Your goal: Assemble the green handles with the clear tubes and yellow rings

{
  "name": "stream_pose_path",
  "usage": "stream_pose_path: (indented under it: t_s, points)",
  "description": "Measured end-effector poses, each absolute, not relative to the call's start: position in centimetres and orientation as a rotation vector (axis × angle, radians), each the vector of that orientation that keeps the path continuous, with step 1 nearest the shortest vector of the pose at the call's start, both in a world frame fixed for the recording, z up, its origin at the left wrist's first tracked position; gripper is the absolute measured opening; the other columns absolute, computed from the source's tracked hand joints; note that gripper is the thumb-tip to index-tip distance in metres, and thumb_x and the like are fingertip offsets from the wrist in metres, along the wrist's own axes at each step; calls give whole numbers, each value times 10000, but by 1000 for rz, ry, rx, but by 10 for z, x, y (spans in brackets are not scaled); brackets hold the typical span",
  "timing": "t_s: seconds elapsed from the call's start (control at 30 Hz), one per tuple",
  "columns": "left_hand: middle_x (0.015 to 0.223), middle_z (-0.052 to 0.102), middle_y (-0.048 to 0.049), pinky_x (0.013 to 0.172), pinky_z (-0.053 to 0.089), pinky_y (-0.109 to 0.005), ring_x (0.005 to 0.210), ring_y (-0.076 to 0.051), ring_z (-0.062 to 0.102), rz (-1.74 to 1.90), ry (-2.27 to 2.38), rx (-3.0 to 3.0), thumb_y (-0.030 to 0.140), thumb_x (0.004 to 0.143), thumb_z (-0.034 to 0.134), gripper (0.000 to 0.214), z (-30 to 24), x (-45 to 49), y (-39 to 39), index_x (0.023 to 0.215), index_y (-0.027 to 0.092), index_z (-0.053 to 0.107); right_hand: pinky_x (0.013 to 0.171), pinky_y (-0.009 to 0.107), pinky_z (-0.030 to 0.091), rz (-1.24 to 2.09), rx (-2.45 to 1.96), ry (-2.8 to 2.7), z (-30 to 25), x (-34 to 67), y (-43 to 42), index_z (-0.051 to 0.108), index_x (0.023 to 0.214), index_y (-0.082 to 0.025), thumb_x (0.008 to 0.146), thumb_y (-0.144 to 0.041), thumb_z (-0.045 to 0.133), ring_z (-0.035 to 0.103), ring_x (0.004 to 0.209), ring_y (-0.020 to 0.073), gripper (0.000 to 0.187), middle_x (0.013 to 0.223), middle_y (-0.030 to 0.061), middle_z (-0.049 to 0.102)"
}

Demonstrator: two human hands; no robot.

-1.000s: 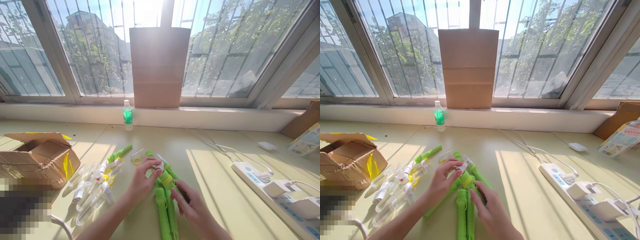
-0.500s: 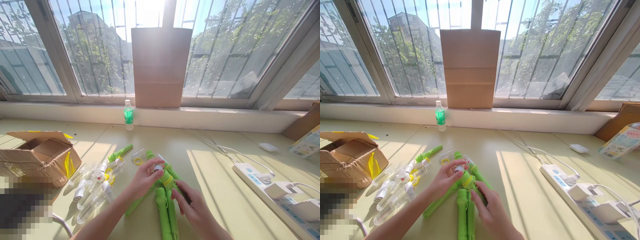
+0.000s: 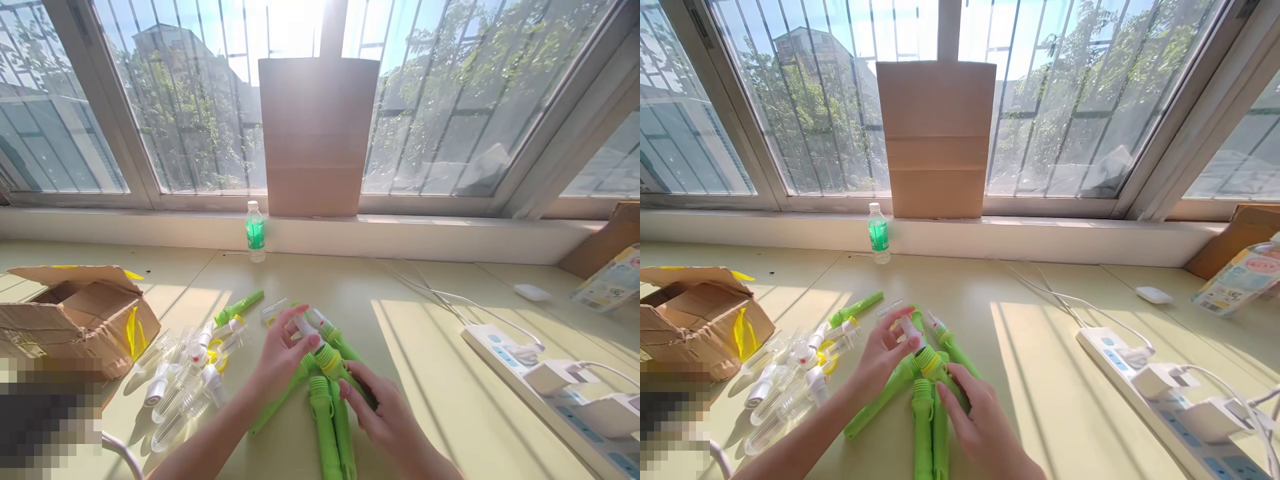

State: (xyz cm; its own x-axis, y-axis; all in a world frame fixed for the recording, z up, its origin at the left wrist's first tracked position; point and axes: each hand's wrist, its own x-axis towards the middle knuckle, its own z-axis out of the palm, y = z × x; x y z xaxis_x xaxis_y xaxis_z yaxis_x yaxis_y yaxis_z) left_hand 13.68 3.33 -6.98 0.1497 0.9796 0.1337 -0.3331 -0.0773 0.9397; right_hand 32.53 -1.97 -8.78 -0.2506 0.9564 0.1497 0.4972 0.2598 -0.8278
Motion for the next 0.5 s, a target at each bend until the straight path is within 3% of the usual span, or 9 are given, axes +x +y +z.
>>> stream_pose_path:
  t_s: [0.13,0.23,0.33,0.5]
  points:
    - [870,650,-1,726,566,-265,820,-164,671,1335,798,1102,259,660,856,529,-72,137,34,1137,222,630,514,274,457,769,-1317,-1884,-93,327,-19,622,1041,-220,963,-431,475,569,520,158,269,729,9,672]
    - [937,684,-38,770,567,-292,892,-191,682,1356,831,1176,318,743,795,440,-73,136,34,1142,212,644,567,274,498,667,-1317,-1886,-100,330,-16,633,1060,-213,957,-426,492,618,600,177,276,744,12,690]
    - [1009,705,-68,829,557,-318,947,-206,683,1343,848,1265,345,807,738,390,-75,136,33,1161,211,643,640,290,540,586,-1336,-1875,-106,331,-13,648,1084,-200,948,-426,515,678,712,208,295,860,44,741]
    - [970,727,-72,835,555,-335,944,-216,687,1279,832,1273,348,795,753,441,-79,138,32,1190,210,612,776,336,566,545,-1344,-1893,-106,332,-11,643,1159,-204,959,-397,499,705,934,264,313,1074,80,746]
